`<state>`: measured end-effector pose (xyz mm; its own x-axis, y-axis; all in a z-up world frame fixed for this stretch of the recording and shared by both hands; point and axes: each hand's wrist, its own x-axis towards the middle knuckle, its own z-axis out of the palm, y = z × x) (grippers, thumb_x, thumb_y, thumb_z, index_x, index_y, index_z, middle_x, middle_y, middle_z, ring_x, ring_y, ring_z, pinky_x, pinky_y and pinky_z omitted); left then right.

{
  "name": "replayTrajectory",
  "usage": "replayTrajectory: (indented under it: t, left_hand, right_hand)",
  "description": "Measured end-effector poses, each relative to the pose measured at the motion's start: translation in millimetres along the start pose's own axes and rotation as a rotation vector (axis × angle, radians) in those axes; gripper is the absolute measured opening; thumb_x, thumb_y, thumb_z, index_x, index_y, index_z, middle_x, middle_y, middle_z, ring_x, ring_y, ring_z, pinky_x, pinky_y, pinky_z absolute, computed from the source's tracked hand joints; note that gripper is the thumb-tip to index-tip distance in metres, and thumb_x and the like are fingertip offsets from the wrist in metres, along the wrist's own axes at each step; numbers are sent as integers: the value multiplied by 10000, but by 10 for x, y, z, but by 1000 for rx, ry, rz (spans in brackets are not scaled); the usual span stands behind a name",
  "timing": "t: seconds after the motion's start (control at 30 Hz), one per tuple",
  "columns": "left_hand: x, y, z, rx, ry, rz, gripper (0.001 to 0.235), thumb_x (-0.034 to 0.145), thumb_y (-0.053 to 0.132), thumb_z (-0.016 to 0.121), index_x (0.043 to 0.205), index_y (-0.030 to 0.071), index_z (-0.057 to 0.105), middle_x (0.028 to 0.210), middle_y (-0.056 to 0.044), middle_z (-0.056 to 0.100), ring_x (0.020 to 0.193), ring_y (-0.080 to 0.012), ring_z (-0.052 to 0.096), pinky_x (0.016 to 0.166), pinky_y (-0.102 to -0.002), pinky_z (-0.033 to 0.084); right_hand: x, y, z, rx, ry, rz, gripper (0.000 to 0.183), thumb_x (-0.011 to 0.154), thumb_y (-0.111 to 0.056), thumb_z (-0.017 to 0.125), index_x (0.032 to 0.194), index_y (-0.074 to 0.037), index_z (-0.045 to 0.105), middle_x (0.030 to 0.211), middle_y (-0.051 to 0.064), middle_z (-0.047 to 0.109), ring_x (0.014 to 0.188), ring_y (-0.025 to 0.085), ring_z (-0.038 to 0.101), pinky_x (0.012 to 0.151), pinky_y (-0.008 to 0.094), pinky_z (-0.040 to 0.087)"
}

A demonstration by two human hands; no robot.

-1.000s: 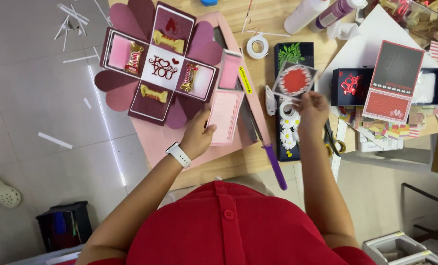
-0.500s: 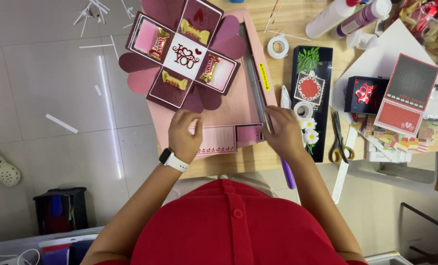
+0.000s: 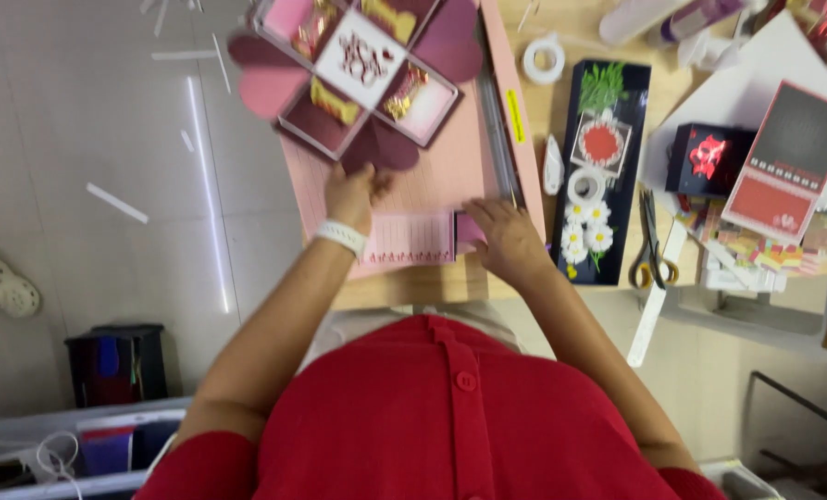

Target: Decorating a multi-layered explosion box by gluing paper elements and using a paper trimmer.

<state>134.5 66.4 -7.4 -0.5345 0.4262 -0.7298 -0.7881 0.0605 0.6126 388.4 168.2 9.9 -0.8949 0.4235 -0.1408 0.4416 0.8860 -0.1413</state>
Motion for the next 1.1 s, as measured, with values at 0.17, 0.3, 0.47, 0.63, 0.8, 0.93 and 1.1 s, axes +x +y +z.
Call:
replayTrajectory:
  t: [0.17, 0.3, 0.47, 0.63, 0.8, 0.93, 1.1]
  left_hand:
    - [375, 340, -154, 56, 39, 60, 315, 1015, 71, 547, 1311, 168, 501, 838, -179, 691, 662, -298, 768, 553, -327, 658]
    - [441, 783, -145, 135, 125, 140, 318, 993, 3, 535, 1266, 155, 593, 909, -158, 704, 595, -256, 687, 469, -325, 596]
    - [633, 1070, -193, 258, 219, 159, 205, 997, 50, 534, 1132, 179, 620, 1039, -72, 725, 828, -221, 689, 497, -293, 532]
    - [717, 1181, -229, 201, 173, 183, 226, 998, 33, 453, 1107, 165, 600, 1077, -89, 729, 925, -276, 741, 716, -443, 695]
    - [992, 1282, -139, 202, 224, 192, 225, 998, 48, 474, 1118, 182, 608, 1029, -64, 715, 884, -219, 708, 622, -353, 608]
    - [960, 1495, 135, 250, 266, 168, 219, 992, 64, 489, 1110, 180, 631, 1133, -64, 716, 946, -259, 734, 517, -289, 604]
    - [1162, 1575, 287, 276, 267, 153, 326, 1006, 32, 435, 1253, 208, 554, 1025, -18, 631, 794, -190, 647, 519, -261, 580]
  right_hand:
    - [-71, -33, -1, -7, 101, -9, 583, 705, -323, 843, 1248, -164, 704, 1134, 40, 678, 1060, 269, 676, 798, 399, 572]
    - [-201, -189, -127, 46, 189, 80, 537, 754, -367, 801, 1224, -128, 699, 970, 75, 662, 882, 281, 672, 697, 406, 566]
    - [-258, -282, -164, 180, 216, 256, 477, 795, -307, 768, 1208, -91, 663, 889, 162, 626, 744, 405, 652, 642, 510, 552]
    - [-146, -217, 59, 141, 234, 342, 453, 805, -422, 777, 1091, -95, 647, 962, 133, 622, 765, 379, 669, 585, 491, 547]
    - [-15, -216, 17, 164, 146, 417, 488, 862, -483, 732, 1155, -103, 646, 1155, 125, 639, 826, 364, 700, 546, 495, 557]
    - [13, -216, 34, 174, 90, 432, 467, 882, -485, 708, 1135, -104, 613, 1181, 117, 615, 809, 370, 695, 502, 516, 542]
    - [-157, -265, -225, 192, 227, 349, 378, 895, -422, 745, 1110, -127, 647, 1129, 83, 626, 813, 322, 691, 474, 468, 531]
